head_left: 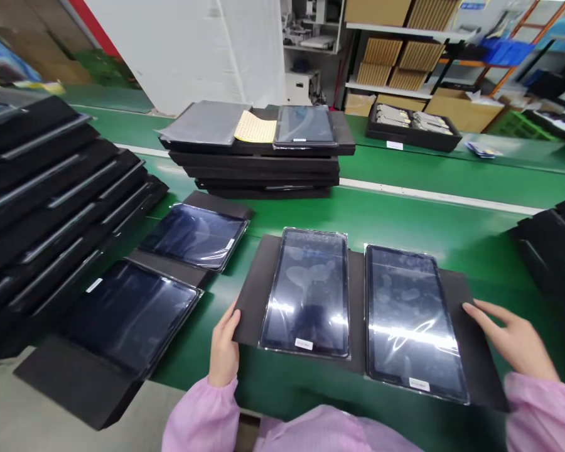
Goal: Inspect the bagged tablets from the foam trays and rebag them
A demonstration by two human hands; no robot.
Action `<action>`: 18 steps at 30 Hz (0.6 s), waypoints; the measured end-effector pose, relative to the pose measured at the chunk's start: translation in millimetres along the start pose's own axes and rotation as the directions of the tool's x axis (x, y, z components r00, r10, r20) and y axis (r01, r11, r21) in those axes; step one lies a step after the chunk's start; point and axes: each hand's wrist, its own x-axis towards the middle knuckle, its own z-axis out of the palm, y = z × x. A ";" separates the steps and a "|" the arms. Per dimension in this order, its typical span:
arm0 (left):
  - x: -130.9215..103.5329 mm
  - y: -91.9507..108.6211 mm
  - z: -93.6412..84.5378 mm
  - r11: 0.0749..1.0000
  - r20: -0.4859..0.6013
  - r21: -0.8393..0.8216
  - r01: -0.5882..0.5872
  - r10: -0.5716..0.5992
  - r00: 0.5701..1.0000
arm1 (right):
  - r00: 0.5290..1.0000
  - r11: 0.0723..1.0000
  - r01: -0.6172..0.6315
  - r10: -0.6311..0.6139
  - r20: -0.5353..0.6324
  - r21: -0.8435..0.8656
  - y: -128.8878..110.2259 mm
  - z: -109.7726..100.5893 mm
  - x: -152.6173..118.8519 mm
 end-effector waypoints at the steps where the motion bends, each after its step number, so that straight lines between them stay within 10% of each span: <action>1: -1.4 -2.3 -1.9 0.999 -0.016 0.033 -0.028 0.029 0.999 | 0.999 0.997 0.031 -0.032 -0.017 -0.075 -14.5 -4.6 1.1; 4: -4.6 -5.2 -4.5 0.986 -0.037 0.139 -0.089 0.095 0.995 | 0.968 0.931 0.234 -0.250 -0.023 -0.281 -65.3 -0.9 7.1; 7: -3.5 3.8 -7.6 0.957 0.006 0.272 -0.101 0.103 0.995 | 0.706 0.657 0.708 -0.669 0.233 -0.259 -112.6 37.7 14.4; 10: -2.0 19.6 -14.1 0.876 0.104 0.463 -0.132 0.094 0.990 | 0.552 0.531 0.833 -0.772 0.315 -0.157 -145.8 94.0 22.4; 14: -8.1 33.2 -21.1 0.697 0.268 0.644 -0.313 0.177 0.947 | 0.510 0.515 0.854 -0.799 0.318 -0.078 -164.0 145.9 34.8; 18: -18.5 32.1 -22.2 0.502 0.453 0.727 -0.469 0.162 0.876 | 0.485 0.508 0.861 -0.824 0.294 0.003 -160.2 153.5 40.7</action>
